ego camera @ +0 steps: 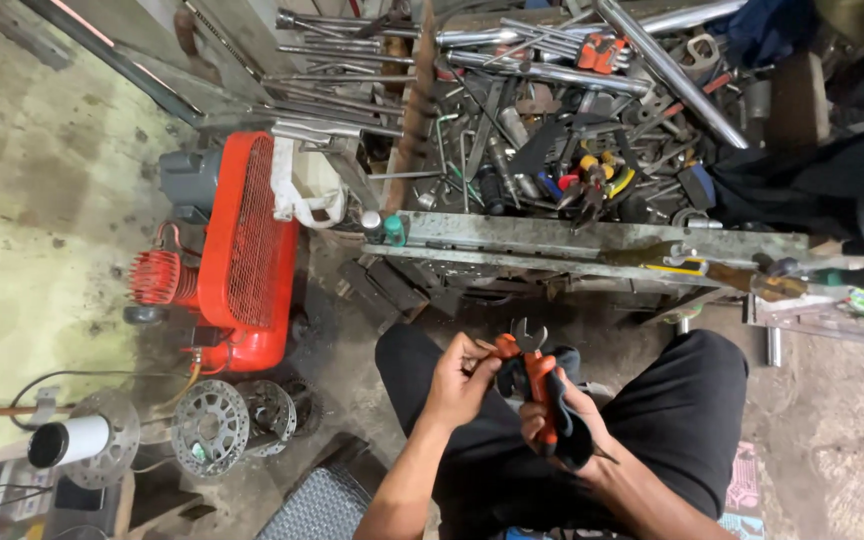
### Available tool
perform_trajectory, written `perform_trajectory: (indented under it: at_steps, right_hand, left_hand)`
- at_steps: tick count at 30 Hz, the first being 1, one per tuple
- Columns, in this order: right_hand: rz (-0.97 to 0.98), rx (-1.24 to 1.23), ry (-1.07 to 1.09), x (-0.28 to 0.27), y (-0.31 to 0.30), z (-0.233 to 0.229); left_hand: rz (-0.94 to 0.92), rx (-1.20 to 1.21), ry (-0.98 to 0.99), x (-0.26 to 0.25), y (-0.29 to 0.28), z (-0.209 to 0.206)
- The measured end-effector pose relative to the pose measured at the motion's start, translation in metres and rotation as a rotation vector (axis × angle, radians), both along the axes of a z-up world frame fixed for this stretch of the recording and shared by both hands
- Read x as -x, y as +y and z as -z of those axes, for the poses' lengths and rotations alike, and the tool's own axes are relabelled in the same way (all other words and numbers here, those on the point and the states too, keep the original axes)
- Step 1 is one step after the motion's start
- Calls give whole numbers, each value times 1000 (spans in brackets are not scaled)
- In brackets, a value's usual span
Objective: The person wipes a pair of pliers with a dark cloth, then places the pliers on a wall-mounted rack. The person continues to wipe the cloth and handle other tools on the bench, including wrenches and screwdrivers, before placing them on the rack.
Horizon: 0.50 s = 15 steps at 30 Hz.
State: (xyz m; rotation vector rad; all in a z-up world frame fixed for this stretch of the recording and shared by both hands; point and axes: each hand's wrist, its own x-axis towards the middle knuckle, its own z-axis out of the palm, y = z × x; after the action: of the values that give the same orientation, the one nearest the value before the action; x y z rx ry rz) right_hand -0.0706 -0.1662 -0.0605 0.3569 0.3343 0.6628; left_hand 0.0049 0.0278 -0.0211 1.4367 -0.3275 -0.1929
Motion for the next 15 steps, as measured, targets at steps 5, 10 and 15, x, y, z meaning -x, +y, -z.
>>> perform_trajectory:
  at_steps: [5,10,15]
  right_hand:
    - [-209,-528,-488,3,15,22]
    - [-315,-868,-896,-26,21,-12]
    - [-216,-382,-552,13,-36,14]
  left_hand:
    - [202,46,2,4,-7,-19]
    - [324,206,39,4,-21,-21]
    - [241,125,51,5,-30,-17]
